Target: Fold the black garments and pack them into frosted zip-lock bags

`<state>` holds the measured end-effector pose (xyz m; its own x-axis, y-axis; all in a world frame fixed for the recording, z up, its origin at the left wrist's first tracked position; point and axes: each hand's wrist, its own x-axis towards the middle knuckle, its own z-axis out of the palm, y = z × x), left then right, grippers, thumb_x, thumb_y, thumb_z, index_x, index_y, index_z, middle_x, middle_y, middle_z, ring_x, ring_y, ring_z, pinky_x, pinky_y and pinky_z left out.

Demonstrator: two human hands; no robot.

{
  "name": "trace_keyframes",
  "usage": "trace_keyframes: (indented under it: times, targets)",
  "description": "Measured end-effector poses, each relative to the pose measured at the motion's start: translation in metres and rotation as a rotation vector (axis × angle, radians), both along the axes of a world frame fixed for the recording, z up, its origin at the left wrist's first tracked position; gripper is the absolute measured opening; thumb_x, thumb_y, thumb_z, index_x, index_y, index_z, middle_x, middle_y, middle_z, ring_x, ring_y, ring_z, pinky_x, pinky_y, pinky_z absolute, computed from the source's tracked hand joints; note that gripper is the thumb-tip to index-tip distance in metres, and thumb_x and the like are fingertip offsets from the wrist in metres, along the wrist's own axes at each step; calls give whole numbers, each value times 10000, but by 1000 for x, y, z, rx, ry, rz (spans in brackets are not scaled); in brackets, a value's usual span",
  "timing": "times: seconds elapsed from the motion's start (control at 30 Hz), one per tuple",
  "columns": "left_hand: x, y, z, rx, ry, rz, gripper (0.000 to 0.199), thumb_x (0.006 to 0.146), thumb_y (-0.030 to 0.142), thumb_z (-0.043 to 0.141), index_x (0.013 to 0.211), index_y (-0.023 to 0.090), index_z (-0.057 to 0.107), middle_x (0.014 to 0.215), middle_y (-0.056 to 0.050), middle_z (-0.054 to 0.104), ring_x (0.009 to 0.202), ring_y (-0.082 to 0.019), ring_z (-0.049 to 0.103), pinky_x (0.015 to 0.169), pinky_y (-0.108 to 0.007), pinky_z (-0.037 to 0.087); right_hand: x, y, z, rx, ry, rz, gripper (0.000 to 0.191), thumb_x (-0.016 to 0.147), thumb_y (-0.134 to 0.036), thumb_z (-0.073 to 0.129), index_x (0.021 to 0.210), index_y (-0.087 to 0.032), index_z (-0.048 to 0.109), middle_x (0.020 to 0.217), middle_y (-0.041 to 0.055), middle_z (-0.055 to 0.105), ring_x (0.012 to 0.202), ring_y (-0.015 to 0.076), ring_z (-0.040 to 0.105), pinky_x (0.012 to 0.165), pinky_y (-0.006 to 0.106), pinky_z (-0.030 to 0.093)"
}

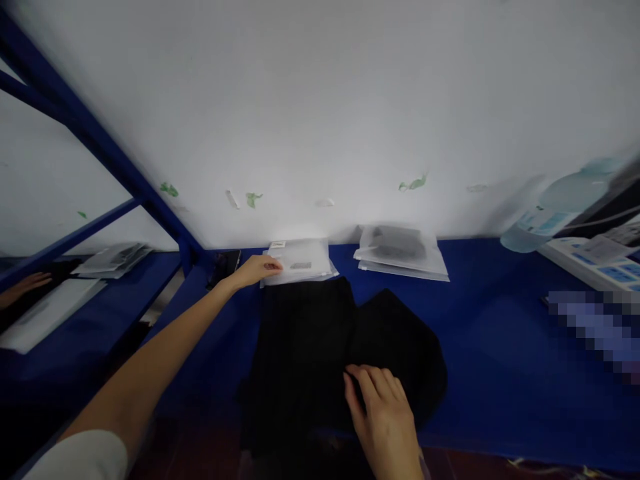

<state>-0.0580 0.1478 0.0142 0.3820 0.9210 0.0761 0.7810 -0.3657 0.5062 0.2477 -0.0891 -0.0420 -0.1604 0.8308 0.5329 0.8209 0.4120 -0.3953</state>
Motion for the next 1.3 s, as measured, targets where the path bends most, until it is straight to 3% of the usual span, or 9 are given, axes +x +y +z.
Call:
trace_keyframes:
  times: [0.23,0.37,0.6,0.8,0.93,1.07,1.17,1.3]
  targets:
    - [0,3,-3,62,30,29,136,800,197,584,758,198,713,791,-11,712,750,-171,632,714,-262,453,-1,0,4,26,5,-8,201,936,-301,484,1009,-190,636,844,40,653,742,161,597,706,332,464]
    - [7,-7,3,176,28,86,144,833,193,538,760,181,661,780,-22,660,752,-171,593,728,-274,439,-2,0,5,27,17,-12,225,945,-308,464,994,-189,648,841,42,658,744,160,606,718,333,471]
    - [27,-73,17,328,-4,117,133,909,182,432,879,198,560,854,-20,559,813,-163,540,773,-274,419,-1,-2,7,-53,81,14,213,920,-343,507,1027,-211,636,868,52,671,759,185,626,722,360,504]
    - [42,-122,0,261,-123,144,110,915,169,454,864,205,545,810,-2,563,741,-145,540,718,-251,428,2,10,22,-212,188,-89,356,918,-486,457,1074,-204,607,878,56,680,694,169,652,610,299,531]
    - [47,-128,-13,192,-190,158,100,908,170,463,854,205,541,801,1,566,756,-153,552,725,-259,430,-7,30,33,-273,21,-143,515,866,-630,433,977,-179,655,811,79,684,679,211,669,525,304,498]
    - [50,-127,-20,157,-219,156,99,900,174,466,837,203,537,785,6,558,743,-156,556,705,-263,426,-20,43,37,-343,-56,-156,575,830,-672,452,913,-142,659,803,112,690,673,249,675,516,327,482]
    - [50,-126,-20,145,-233,153,102,894,178,477,822,206,544,765,15,564,712,-149,558,687,-257,429,-28,46,36,-370,55,-124,505,821,-620,518,908,-139,646,805,117,694,676,248,675,562,331,492]
    - [48,-125,-19,117,-248,135,103,882,187,504,797,209,558,714,29,569,650,-136,550,641,-242,430,-33,44,34,-475,339,-17,358,826,-528,550,911,-183,595,669,32,650,527,172,593,513,286,460]
